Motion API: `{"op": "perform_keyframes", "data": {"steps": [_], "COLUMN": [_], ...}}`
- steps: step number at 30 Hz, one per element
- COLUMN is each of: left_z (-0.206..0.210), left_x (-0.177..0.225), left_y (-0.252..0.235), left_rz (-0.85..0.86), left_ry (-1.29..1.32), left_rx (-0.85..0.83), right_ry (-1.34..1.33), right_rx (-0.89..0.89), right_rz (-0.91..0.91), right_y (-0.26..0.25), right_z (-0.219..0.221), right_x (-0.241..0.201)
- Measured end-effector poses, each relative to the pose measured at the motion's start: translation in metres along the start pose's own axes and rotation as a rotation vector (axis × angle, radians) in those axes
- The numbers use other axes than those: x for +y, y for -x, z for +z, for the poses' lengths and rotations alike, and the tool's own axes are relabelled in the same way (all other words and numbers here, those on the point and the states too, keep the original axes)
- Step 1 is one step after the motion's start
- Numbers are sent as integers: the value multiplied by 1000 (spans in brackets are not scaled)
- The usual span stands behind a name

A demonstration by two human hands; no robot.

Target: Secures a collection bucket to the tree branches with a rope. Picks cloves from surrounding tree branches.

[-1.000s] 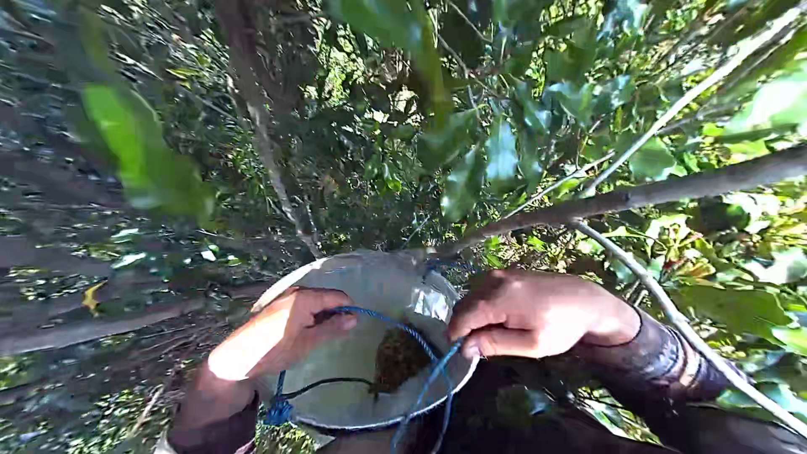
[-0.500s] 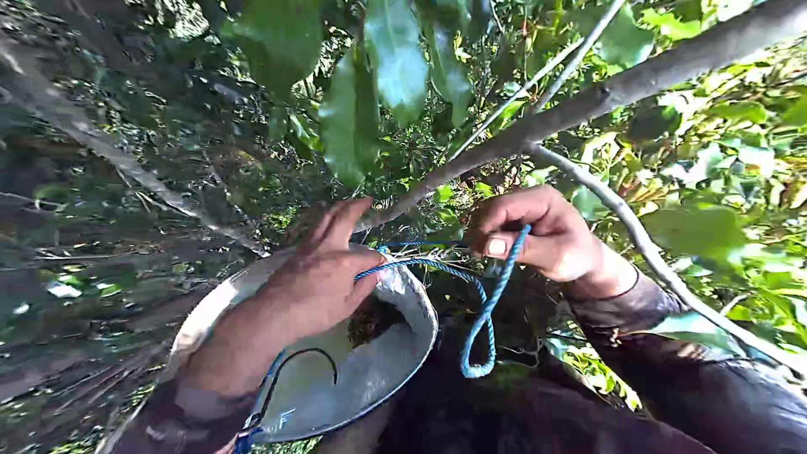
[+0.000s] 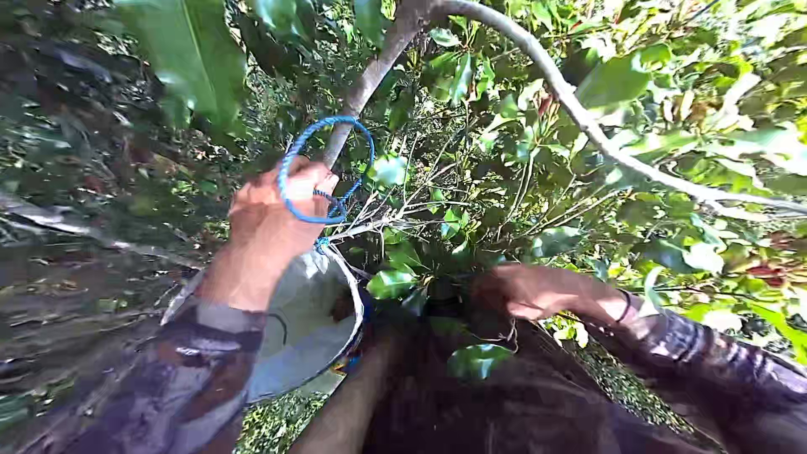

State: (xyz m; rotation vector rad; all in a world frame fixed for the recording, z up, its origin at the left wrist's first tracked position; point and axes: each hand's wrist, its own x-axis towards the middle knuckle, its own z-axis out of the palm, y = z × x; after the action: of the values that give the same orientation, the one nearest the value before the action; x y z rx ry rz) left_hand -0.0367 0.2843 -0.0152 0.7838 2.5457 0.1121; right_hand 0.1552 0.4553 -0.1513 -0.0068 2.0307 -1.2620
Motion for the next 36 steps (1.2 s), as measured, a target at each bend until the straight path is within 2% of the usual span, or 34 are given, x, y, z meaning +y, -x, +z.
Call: {"op": "perform_keyframes", "data": {"steps": [2,3,6,8,10,12,14,17,19,21,23,28,31,33,36], "left_z": [60,80,104,95,85,91,95,92,89,84,75,57,44,27,12], "left_x": [-71,-90,-96,-90,-85,-82,-77,-69,-69,-73,-76,-68,-72,-89,-109], "left_y": [-33,-44,-43,-32,-21,-16,-12,-5,-2,4,13,34,43,58,87], "left_rz": [236,247,146,65,-16,52,153,165,155,156,231,426,413,397,402], "left_ry": [-14,18,148,232,291,280,257,232,330,552,801,961,1258,1517,1685], "left_rx": [346,400,397,380,343,423,461,433,333,209,184,217,225,241,411], "right_ry": [31,3,148,201,181,128,48,-17,-96,-133,-115,7,-12,24,172], "right_rx": [-34,0,-53,-109,-75,42,145,334,453,541,632,659,605,565,344], "right_rz": [104,149,220,355,512,594,578,479,436,473,535,541,618,603,583], "right_y": [-3,-1,-13,-28,-41,-53,-77,-123,-135,-147,-165,-209,-219,-217,-186], "right_z": [22,32,60,70,71,64,51,33,12,-8,-25,-58,-74,-65,-38], "right_x": [32,45,81,94,99,109,140,200,197,182,177,201,200,208,201]}}
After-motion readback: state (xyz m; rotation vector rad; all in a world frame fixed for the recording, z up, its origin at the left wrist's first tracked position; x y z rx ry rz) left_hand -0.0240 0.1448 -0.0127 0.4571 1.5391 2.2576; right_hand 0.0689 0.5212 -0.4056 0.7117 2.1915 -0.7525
